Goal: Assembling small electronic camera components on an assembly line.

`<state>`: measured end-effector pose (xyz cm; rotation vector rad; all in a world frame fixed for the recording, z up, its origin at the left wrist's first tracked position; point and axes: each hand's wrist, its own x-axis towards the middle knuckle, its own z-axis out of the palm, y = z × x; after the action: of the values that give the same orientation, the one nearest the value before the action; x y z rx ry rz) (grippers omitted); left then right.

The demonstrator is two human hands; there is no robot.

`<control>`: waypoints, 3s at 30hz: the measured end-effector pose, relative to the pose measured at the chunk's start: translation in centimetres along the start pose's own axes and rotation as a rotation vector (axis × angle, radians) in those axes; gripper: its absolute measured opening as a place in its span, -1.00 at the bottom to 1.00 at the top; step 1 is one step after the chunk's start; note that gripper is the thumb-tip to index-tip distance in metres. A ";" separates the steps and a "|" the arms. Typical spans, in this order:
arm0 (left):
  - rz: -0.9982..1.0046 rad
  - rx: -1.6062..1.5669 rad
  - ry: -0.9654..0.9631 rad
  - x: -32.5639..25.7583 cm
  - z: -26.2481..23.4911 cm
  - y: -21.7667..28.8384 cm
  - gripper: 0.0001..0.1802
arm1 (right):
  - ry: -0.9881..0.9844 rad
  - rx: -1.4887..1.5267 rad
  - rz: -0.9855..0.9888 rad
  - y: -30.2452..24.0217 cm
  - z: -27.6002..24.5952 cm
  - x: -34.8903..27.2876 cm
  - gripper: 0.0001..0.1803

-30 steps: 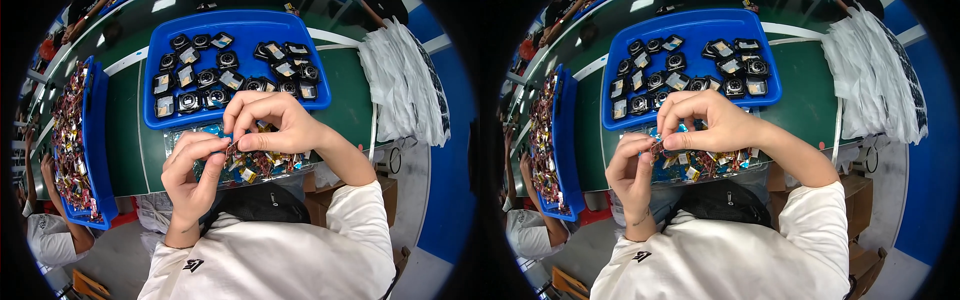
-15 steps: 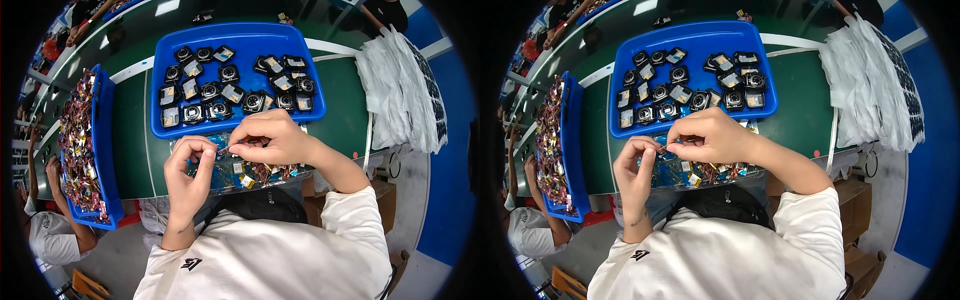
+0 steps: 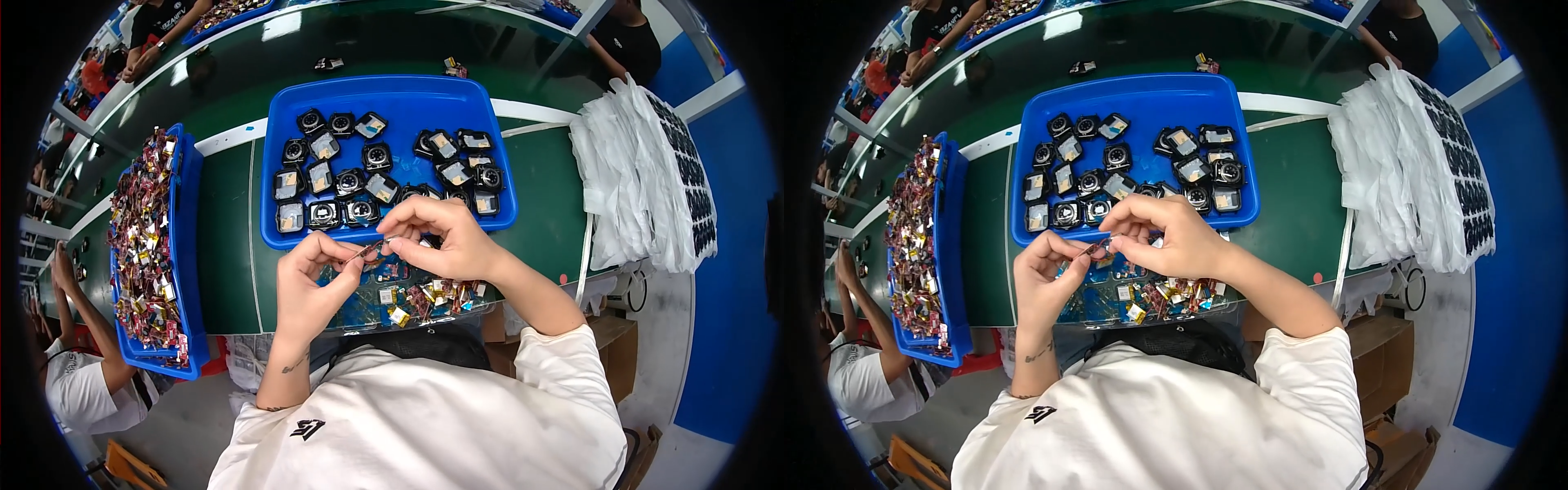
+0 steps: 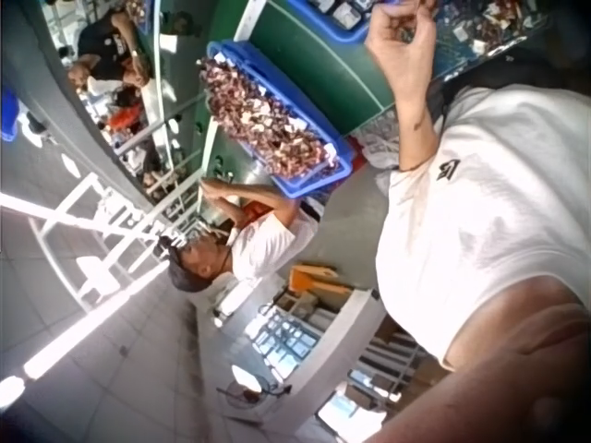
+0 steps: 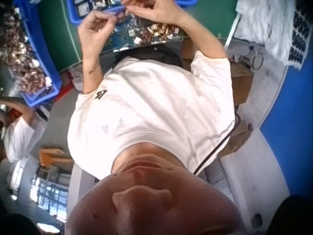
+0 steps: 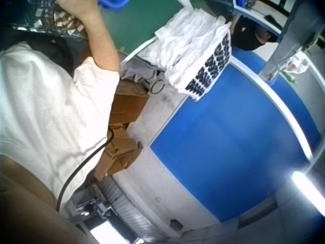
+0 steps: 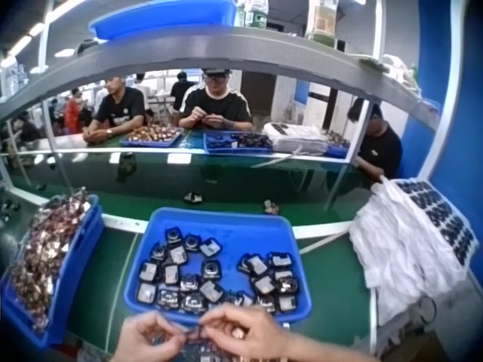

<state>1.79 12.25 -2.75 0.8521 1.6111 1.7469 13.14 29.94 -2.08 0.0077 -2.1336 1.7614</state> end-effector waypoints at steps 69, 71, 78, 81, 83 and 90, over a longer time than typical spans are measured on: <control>0.066 -0.077 -0.201 -2.4 1.2 0.4 -0.92 | -0.018 0.495 0.202 -2.0 2.7 -4.9 -0.81; 0.099 -0.132 -0.296 -2.0 0.7 0.8 -0.92 | 0.003 0.475 0.195 -1.5 2.8 -4.5 -0.81; 0.248 0.031 -0.206 3.0 0.8 8.0 -0.92 | -0.060 -0.851 -0.139 -1.5 1.5 -1.9 -0.79; 0.346 0.098 -0.147 6.1 2.1 11.1 -0.91 | -0.091 -0.838 -0.187 -2.4 1.0 -0.8 -0.73; 0.350 0.074 -0.156 8.3 2.6 11.8 -0.90 | -0.038 -0.828 -0.175 -3.7 -0.9 0.5 -0.55; 0.292 0.180 -0.241 11.8 2.2 11.1 -0.85 | 0.009 -1.247 -0.048 0.2 -9.8 4.1 -0.70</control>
<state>-3.74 22.03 9.11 1.3876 1.5574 1.6272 12.00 40.25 0.37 -0.2618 -2.7824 0.1741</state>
